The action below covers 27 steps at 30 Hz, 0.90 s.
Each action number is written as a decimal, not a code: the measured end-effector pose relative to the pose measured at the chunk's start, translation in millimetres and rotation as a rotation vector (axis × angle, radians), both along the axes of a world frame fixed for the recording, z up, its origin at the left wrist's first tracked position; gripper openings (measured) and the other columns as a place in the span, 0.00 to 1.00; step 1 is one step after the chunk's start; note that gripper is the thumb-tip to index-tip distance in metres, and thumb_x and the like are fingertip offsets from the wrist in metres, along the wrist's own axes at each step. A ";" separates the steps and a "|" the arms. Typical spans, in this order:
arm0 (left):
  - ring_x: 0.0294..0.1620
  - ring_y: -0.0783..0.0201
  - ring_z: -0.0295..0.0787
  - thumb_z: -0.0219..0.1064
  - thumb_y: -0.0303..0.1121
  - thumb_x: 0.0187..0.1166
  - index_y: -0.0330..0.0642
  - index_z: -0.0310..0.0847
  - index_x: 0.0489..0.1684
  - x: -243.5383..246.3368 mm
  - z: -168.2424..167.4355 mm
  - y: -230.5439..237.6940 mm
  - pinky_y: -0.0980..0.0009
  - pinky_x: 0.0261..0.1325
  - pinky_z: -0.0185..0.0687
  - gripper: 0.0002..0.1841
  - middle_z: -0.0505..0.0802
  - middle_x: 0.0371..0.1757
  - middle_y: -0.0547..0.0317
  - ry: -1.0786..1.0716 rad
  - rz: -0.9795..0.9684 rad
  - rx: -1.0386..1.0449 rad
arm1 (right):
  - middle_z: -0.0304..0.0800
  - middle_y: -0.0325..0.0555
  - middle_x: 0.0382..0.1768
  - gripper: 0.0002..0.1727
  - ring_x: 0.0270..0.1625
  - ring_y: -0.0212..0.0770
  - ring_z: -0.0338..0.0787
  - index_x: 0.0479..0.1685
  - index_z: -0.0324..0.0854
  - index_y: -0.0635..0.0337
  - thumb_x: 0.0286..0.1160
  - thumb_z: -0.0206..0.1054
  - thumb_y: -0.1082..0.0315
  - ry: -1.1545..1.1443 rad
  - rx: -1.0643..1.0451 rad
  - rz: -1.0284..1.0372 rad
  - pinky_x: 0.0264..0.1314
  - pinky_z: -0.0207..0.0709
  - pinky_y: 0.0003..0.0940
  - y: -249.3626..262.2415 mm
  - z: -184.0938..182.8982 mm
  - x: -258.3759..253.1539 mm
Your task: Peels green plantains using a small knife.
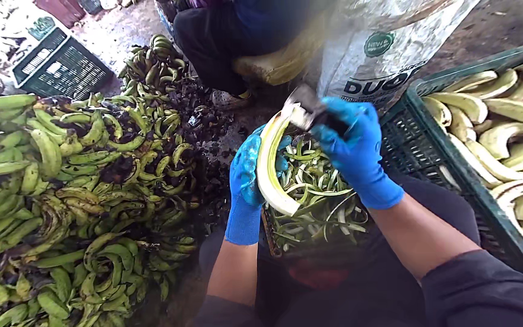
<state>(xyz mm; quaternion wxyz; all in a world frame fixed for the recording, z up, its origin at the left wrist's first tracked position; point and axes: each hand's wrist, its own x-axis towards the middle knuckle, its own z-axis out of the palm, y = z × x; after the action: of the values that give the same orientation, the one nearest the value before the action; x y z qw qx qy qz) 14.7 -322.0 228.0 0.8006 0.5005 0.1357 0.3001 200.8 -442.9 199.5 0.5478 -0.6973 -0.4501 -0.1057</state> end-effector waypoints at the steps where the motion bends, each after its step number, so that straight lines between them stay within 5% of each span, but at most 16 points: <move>1: 0.30 0.66 0.88 0.44 0.41 0.93 0.47 0.76 0.74 -1.7 -1.5 5.3 0.73 0.28 0.86 0.21 0.91 0.53 0.49 -0.017 0.006 -0.011 | 0.86 0.55 0.60 0.29 0.62 0.50 0.84 0.72 0.82 0.55 0.78 0.69 0.47 0.073 0.043 -0.043 0.64 0.78 0.51 1.4 0.6 6.0; 3: 0.38 0.66 0.90 0.47 0.41 0.91 0.47 0.77 0.73 -6.7 -6.2 18.3 0.72 0.34 0.88 0.20 0.91 0.58 0.52 -0.031 0.054 0.013 | 0.87 0.48 0.60 0.32 0.61 0.38 0.86 0.75 0.79 0.54 0.80 0.66 0.43 0.164 0.025 0.060 0.65 0.81 0.41 -5.5 8.1 12.3; 6: 0.38 0.65 0.91 0.48 0.39 0.91 0.46 0.77 0.71 -6.6 -12.3 27.4 0.70 0.35 0.90 0.19 0.91 0.56 0.54 -0.004 0.229 0.051 | 0.86 0.46 0.59 0.28 0.57 0.39 0.86 0.74 0.83 0.50 0.77 0.68 0.47 0.297 -0.212 0.260 0.58 0.82 0.43 -21.4 11.6 4.7; 8: 0.36 0.66 0.90 0.49 0.38 0.91 0.45 0.76 0.71 2.4 -15.3 29.3 0.71 0.35 0.89 0.18 0.91 0.54 0.55 0.012 0.299 0.057 | 0.91 0.39 0.54 0.22 0.40 0.31 0.89 0.74 0.81 0.49 0.82 0.66 0.56 0.603 -0.200 0.423 0.40 0.86 0.29 -31.4 12.7 -4.6; 9: 0.39 0.66 0.90 0.50 0.37 0.90 0.44 0.76 0.73 7.4 -17.6 28.0 0.71 0.39 0.90 0.19 0.91 0.56 0.56 0.007 0.289 0.067 | 0.92 0.43 0.55 0.22 0.36 0.34 0.90 0.74 0.81 0.52 0.83 0.61 0.61 0.767 -0.144 0.559 0.35 0.87 0.30 -34.8 13.9 -11.6; 11: 0.43 0.64 0.91 0.55 0.38 0.88 0.44 0.74 0.74 18.4 -23.8 17.3 0.68 0.44 0.91 0.19 0.91 0.55 0.55 -0.028 0.181 0.005 | 0.88 0.48 0.63 0.22 0.39 0.37 0.90 0.74 0.78 0.57 0.83 0.57 0.65 0.945 -0.120 0.812 0.40 0.89 0.34 -37.9 12.3 -34.1; 13: 0.48 0.64 0.92 0.54 0.40 0.89 0.45 0.74 0.72 20.7 -34.6 -2.4 0.68 0.47 0.92 0.18 0.92 0.53 0.57 0.037 0.036 -0.089 | 0.85 0.48 0.65 0.20 0.42 0.33 0.88 0.70 0.82 0.59 0.83 0.59 0.67 0.962 -0.196 0.853 0.45 0.86 0.31 -33.7 6.3 -64.5; 14: 0.48 0.64 0.92 0.52 0.39 0.88 0.42 0.75 0.67 19.6 -46.1 -9.3 0.67 0.46 0.91 0.17 0.93 0.50 0.55 0.047 -0.015 -0.135 | 0.87 0.47 0.61 0.19 0.43 0.31 0.87 0.69 0.83 0.61 0.83 0.60 0.66 0.944 -0.200 0.812 0.47 0.85 0.31 -31.8 -1.8 -74.9; 17: 0.65 0.59 0.88 0.43 0.37 0.94 0.34 0.69 0.76 47.2 -76.1 2.2 0.61 0.65 0.87 0.21 0.88 0.67 0.51 -0.018 -0.196 0.042 | 0.89 0.50 0.58 0.20 0.41 0.33 0.89 0.72 0.80 0.63 0.87 0.59 0.65 1.004 -0.077 0.741 0.45 0.86 0.33 -50.2 -19.5 -72.5; 19: 0.72 0.61 0.82 0.49 0.41 0.92 0.34 0.63 0.79 67.3 -74.9 2.0 0.62 0.74 0.81 0.24 0.83 0.74 0.53 0.162 -0.216 0.210 | 0.89 0.49 0.53 0.20 0.37 0.31 0.87 0.72 0.78 0.67 0.87 0.56 0.68 1.030 0.085 0.666 0.41 0.85 0.29 -81.8 -2.7 -56.6; 21: 0.80 0.63 0.73 0.52 0.50 0.89 0.32 0.70 0.76 72.6 -90.2 5.4 0.62 0.82 0.69 0.30 0.81 0.77 0.53 0.521 -0.315 0.677 | 0.92 0.44 0.47 0.18 0.35 0.27 0.88 0.67 0.80 0.69 0.85 0.56 0.73 0.964 0.261 0.469 0.38 0.85 0.25 -122.9 17.8 -33.1; 23: 0.93 0.42 0.48 0.59 0.60 0.82 0.50 0.76 0.80 75.8 -89.6 -1.4 0.35 0.89 0.39 0.33 0.67 0.89 0.48 1.016 -0.485 1.296 | 0.90 0.45 0.57 0.20 0.40 0.29 0.89 0.70 0.79 0.67 0.82 0.54 0.72 0.857 0.364 0.291 0.41 0.85 0.26 -172.5 20.2 5.2; 24: 0.94 0.33 0.39 0.61 0.64 0.79 0.57 0.75 0.82 77.7 -91.1 -5.9 0.24 0.85 0.30 0.34 0.59 0.93 0.44 1.116 -0.511 1.409 | 0.88 0.47 0.63 0.22 0.42 0.31 0.90 0.73 0.76 0.66 0.82 0.54 0.72 0.818 0.384 0.187 0.42 0.86 0.29 -201.2 13.4 27.3; 25: 0.93 0.32 0.42 0.63 0.59 0.79 0.54 0.74 0.82 76.3 -93.1 -8.3 0.24 0.84 0.35 0.33 0.59 0.92 0.40 1.031 -0.460 1.420 | 0.87 0.48 0.65 0.22 0.42 0.32 0.90 0.74 0.75 0.65 0.82 0.54 0.72 0.784 0.376 0.054 0.41 0.87 0.30 -231.9 3.1 48.7; 27: 0.88 0.46 0.63 0.56 0.45 0.86 0.38 0.66 0.86 74.9 -85.3 -13.1 0.49 0.87 0.60 0.31 0.68 0.88 0.38 0.712 -0.306 1.229 | 0.87 0.49 0.64 0.22 0.42 0.34 0.90 0.75 0.74 0.65 0.83 0.55 0.71 0.789 0.281 -0.278 0.41 0.87 0.32 -294.0 -15.9 81.3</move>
<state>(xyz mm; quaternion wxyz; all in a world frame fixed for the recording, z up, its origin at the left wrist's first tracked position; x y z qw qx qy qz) 89.6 -335.0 142.7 0.3152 0.9406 0.1234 0.0258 282.1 -736.9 183.6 0.7477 -0.6569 -0.0896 0.0356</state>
